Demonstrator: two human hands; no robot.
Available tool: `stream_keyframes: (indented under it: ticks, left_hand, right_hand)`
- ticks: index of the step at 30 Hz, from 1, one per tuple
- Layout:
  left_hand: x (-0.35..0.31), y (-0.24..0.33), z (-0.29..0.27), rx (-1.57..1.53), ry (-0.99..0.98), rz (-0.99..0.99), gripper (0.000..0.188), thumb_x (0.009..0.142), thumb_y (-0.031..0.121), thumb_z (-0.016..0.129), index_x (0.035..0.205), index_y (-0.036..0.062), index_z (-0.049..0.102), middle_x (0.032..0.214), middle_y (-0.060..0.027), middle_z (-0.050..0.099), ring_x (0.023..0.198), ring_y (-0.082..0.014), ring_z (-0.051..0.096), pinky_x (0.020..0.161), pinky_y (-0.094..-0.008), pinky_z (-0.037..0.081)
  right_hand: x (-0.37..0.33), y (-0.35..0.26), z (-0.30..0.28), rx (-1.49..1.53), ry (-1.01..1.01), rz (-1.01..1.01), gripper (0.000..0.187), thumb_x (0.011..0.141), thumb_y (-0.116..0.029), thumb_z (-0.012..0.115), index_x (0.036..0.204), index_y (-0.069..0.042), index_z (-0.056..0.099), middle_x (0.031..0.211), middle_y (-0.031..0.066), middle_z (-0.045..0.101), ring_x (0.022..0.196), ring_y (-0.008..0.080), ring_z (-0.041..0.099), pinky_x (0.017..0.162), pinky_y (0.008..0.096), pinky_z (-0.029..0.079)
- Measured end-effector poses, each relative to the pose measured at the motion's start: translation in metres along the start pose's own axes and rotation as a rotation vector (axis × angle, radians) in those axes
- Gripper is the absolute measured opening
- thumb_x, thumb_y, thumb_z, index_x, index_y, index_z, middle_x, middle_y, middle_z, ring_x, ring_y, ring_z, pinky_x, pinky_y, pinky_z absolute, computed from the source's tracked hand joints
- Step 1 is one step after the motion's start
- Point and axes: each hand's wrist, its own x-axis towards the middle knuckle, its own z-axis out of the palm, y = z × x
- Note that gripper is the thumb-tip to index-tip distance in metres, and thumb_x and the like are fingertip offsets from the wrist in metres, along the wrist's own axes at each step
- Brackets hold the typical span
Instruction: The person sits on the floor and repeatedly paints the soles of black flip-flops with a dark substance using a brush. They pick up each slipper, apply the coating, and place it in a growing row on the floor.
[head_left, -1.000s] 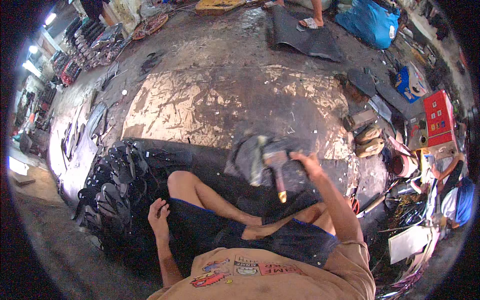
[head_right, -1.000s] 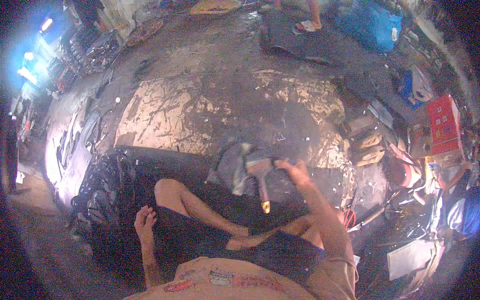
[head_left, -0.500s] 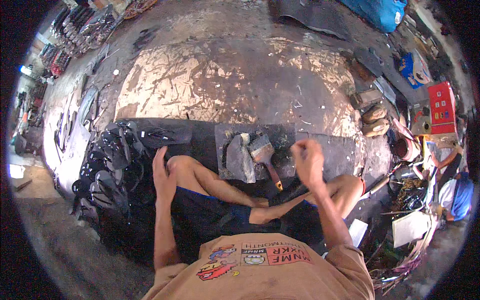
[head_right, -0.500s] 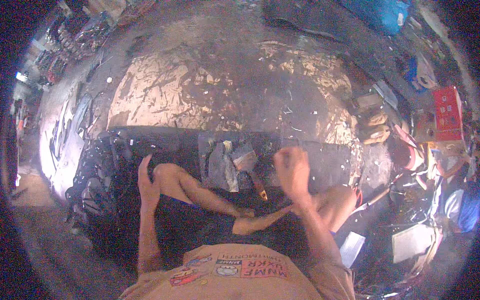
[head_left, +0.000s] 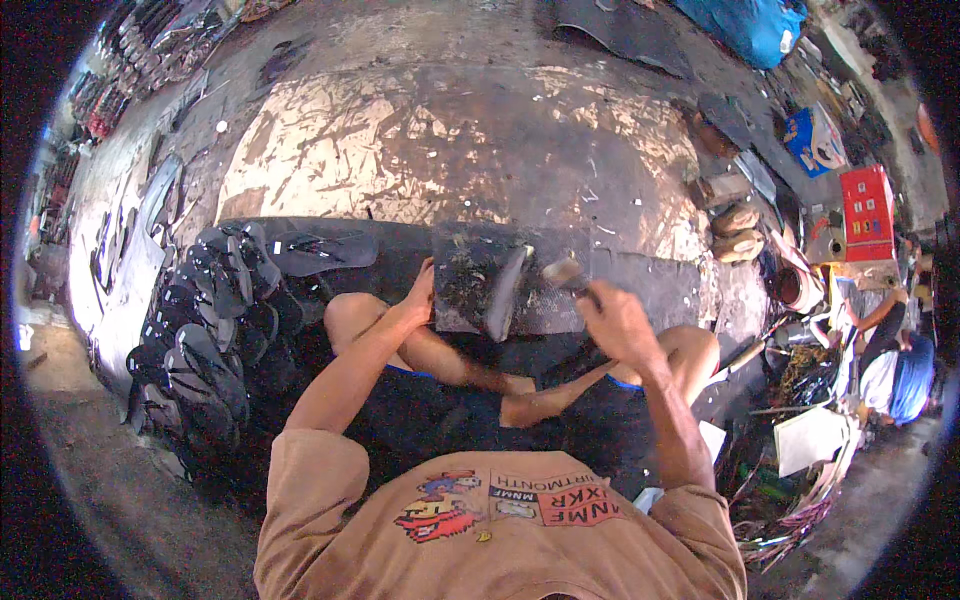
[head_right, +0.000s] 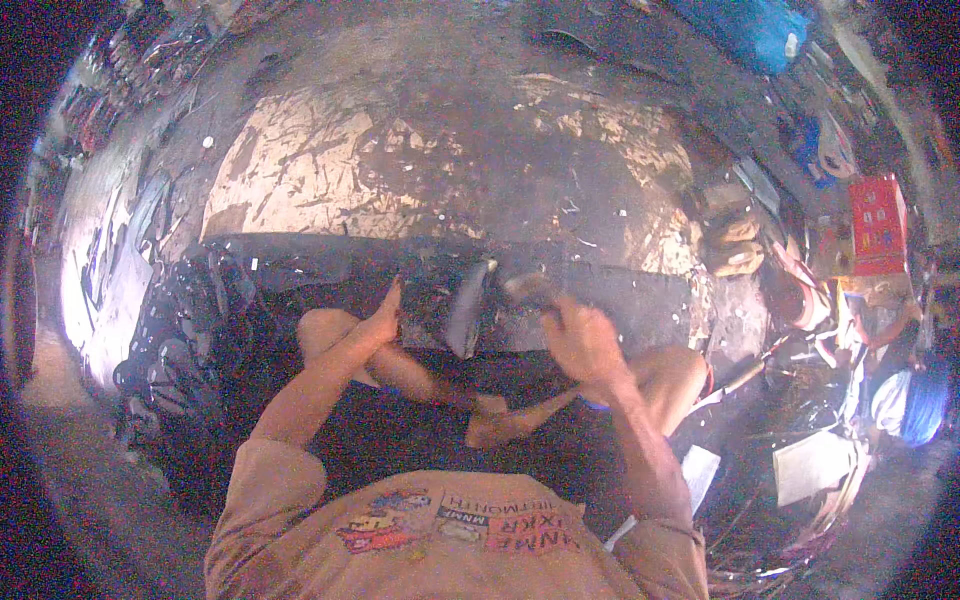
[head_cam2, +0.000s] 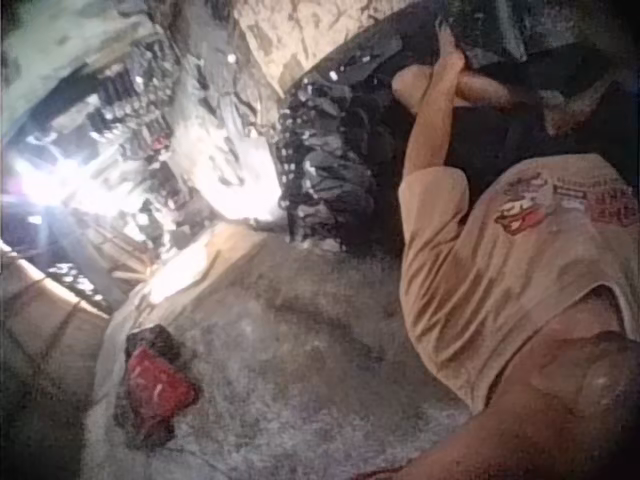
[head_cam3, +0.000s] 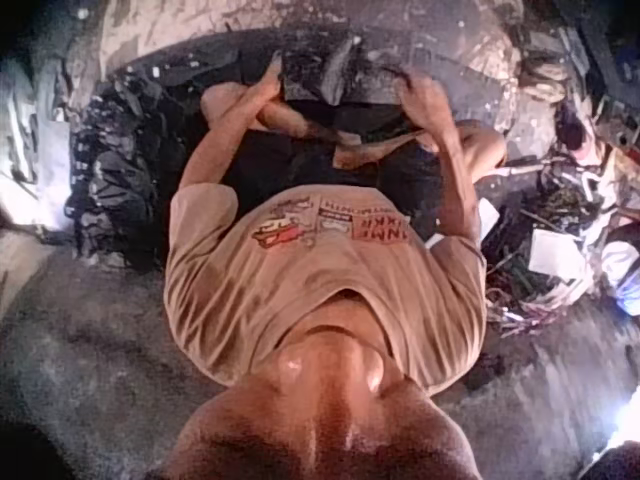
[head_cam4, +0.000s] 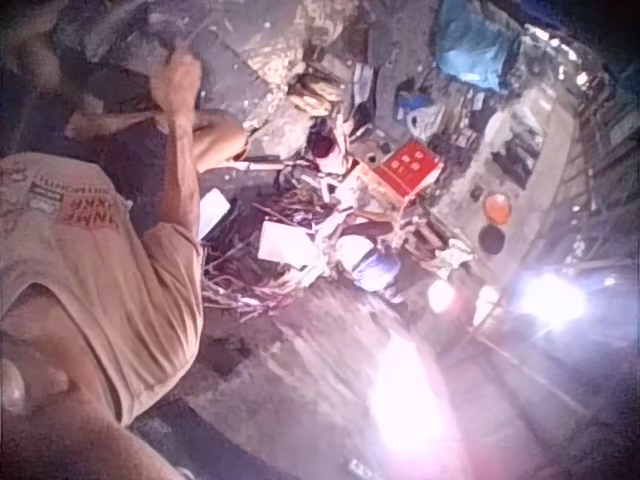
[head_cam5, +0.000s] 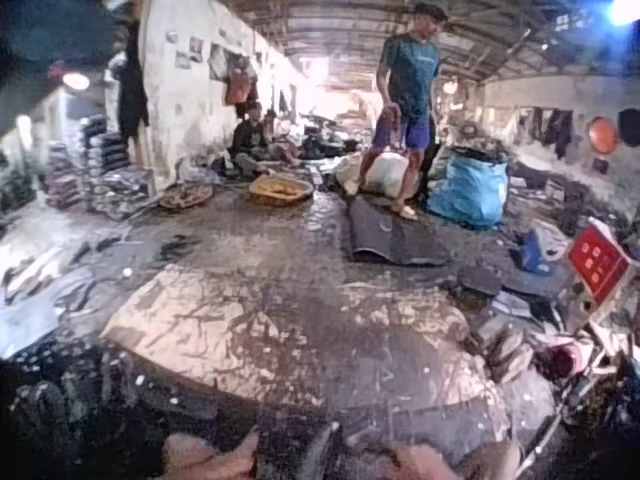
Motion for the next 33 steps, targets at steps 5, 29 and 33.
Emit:
stream_keyframes:
  ticks: [5,29,33]
  left_hand:
    - [-0.008,0.006,0.012,-0.035,0.099,-0.065,0.032,0.104,0.025,0.06,0.126,0.0046,0.07,0.117,-0.0067,0.074,0.096,-0.0196,0.073,0.085,-0.0402,0.062]
    - [-0.014,0.022,0.03,1.427,0.029,0.524,0.107,0.057,0.034,0.102,0.144,0.0024,0.048,0.136,-0.0116,0.06,0.13,-0.0261,0.057,0.118,-0.0432,0.039]
    - [-0.004,0.01,0.023,1.16,-0.014,0.457,0.097,0.061,0.05,0.094,0.141,0.0101,0.056,0.14,-0.0117,0.062,0.137,-0.0303,0.051,0.118,-0.0499,0.028]
  right_hand:
    - [0.0,-0.021,-0.053,-0.139,0.177,0.102,0.031,0.1,-0.022,0.056,0.123,0.0,0.059,0.095,0.0297,0.071,0.083,0.0515,0.069,0.073,0.0601,0.054]
    - [0.018,-0.019,-0.005,0.981,0.63,0.099,0.024,0.091,-0.011,0.08,0.111,0.001,0.074,0.109,0.0031,0.074,0.095,0.014,0.067,0.088,0.0302,0.053]
    - [0.022,0.049,-0.047,0.866,0.69,0.358,0.027,0.089,-0.017,0.082,0.108,0.001,0.074,0.099,0.0051,0.074,0.088,0.0153,0.065,0.079,0.0314,0.052]
